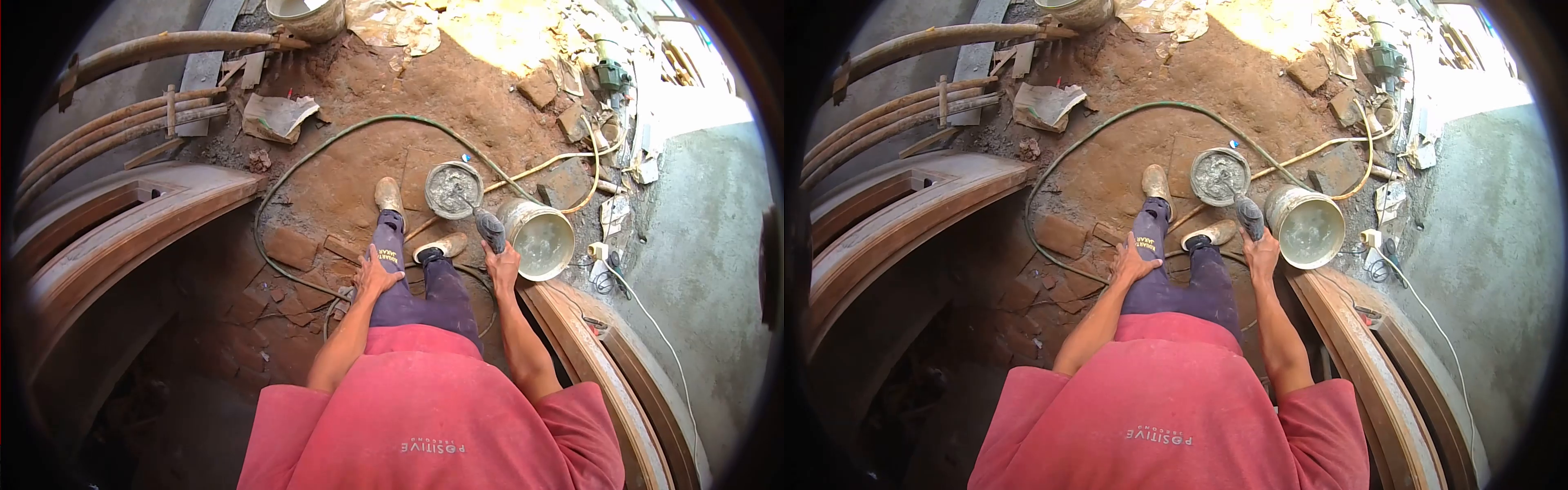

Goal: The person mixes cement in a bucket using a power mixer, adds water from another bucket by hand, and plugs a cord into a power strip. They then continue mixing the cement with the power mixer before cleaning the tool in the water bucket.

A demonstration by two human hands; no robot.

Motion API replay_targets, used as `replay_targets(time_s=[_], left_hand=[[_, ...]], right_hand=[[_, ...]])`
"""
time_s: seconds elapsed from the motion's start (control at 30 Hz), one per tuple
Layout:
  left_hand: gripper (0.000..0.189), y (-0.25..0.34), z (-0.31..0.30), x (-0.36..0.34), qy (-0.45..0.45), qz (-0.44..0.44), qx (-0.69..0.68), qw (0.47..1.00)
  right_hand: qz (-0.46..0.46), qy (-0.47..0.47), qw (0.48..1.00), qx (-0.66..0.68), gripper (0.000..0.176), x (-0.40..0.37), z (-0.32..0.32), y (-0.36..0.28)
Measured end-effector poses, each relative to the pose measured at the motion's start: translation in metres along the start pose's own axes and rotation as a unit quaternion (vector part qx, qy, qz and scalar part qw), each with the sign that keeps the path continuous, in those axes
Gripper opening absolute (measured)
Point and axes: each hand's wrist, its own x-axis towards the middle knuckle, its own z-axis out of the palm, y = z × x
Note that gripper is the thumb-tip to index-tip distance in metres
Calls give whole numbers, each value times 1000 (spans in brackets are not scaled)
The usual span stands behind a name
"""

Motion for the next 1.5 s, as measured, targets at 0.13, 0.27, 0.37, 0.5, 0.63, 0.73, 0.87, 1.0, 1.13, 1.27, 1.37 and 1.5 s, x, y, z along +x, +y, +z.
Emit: replay_targets(time_s=[0.13,0.27,0.37,0.5,0.63,0.73,0.87,1.0,1.13,1.27,1.37,1.5], left_hand=[[131,-9,8,20,-25,-26,50,998],[136,-11,22,29,-45,-55,59,996],[136,-12,30,33,-42,-67,59,995],[135,-9,41,36,-36,-86,26,995],[132,1,63,36,-21,-112,17,993],[126,3,80,37,14,-126,3,992],[115,6,89,39,63,-130,-53,988],[114,5,97,40,94,-148,-63,982],[114,10,88,37,134,-175,-62,973],[115,5,84,38,159,-181,-90,966],[117,5,81,38,154,-190,-100,965],[117,11,77,34,149,-198,-104,963]], right_hand=[[26,-6,1000,-9,37,6,5,-11],[43,-24,997,-53,38,10,15,-12],[21,-39,996,-77,39,15,35,-7],[6,-45,995,-89,40,34,75,3],[8,-35,995,-90,41,49,87,9],[7,-55,993,-105,40,54,72,17],[-18,-76,994,-73,43,63,52,21],[-26,-62,995,-80,38,43,9,-3],[-23,-76,995,-57,30,15,-33,-23],[-82,-56,993,-60,30,0,-49,-5],[-73,-71,993,-59,30,1,-43,-2],[-67,-73,991,-89,31,11,-15,13]])
